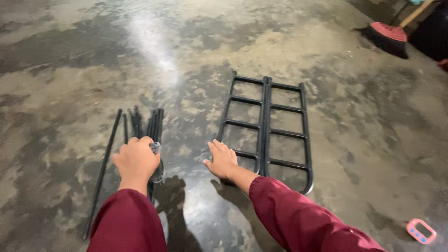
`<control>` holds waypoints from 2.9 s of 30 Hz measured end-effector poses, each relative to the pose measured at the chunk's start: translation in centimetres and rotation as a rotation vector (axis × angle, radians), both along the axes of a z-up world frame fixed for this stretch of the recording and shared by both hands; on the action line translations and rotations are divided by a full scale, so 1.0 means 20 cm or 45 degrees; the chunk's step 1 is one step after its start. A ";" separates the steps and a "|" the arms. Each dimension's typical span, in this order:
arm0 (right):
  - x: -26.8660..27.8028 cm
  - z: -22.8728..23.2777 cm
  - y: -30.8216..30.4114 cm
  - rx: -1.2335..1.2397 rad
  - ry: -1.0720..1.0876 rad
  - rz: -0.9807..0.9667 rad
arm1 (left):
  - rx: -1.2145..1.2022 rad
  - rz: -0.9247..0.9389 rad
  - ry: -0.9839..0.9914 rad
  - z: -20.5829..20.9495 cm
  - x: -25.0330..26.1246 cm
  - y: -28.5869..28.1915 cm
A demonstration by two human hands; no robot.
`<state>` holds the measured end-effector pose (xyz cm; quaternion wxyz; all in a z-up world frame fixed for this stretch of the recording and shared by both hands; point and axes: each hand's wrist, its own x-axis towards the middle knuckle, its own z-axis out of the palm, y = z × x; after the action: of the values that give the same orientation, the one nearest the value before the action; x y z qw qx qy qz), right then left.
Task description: The person inserts long black metal rods into a black metal frame lying on the floor, using a blue rubber mallet to tap each rod into place. The person repeats this process for multiple rods, securing them into the frame structure.
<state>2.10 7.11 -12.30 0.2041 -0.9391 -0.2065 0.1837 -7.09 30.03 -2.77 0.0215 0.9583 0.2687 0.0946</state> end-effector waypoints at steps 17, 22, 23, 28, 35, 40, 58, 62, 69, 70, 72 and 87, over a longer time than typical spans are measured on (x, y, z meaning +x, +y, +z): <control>-0.45 -0.45 0.71 0.093 -0.030 0.346 | -0.050 0.211 0.004 -0.05 -0.45 0.56; -0.60 -0.48 0.83 0.133 -0.069 0.464 | -0.042 0.195 0.008 -0.06 -0.54 0.62; -0.62 -0.48 0.85 0.076 -0.010 0.473 | -0.037 0.185 0.018 -0.07 -0.55 0.63; -0.71 -0.46 0.93 -0.158 0.146 0.568 | -0.031 0.141 0.065 -0.08 -0.58 0.67; -0.66 -0.55 0.91 -0.181 0.225 0.432 | -0.081 0.103 0.130 -0.08 -0.58 0.66; -0.50 -0.62 0.84 0.287 0.096 -0.017 | -0.120 0.072 0.135 -0.06 -0.54 0.61; -0.17 0.09 0.15 0.229 -0.129 -0.266 | -0.120 -0.426 0.012 0.08 -0.12 0.01; -0.16 0.31 0.00 0.137 -0.147 -0.191 | -0.095 -0.616 -0.138 0.12 0.00 -0.22; -0.11 0.63 -0.24 0.034 -0.292 -0.069 | -0.010 -0.926 -0.137 0.23 0.15 -0.59; -0.10 0.67 -0.27 0.024 -0.270 -0.083 | 0.008 -0.982 -0.196 0.24 0.16 -0.63; -0.10 0.73 -0.32 0.011 -0.223 -0.106 | 0.049 -1.090 -0.312 0.26 0.17 -0.72; -0.14 1.11 -0.69 -0.191 -0.202 -0.123 | 0.241 -1.183 -0.646 0.29 0.25 -0.95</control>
<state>-0.77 -6.70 9.87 0.1249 -0.9722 -0.1623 0.1135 -2.02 11.06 2.95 0.0390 0.9210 -0.2071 0.3276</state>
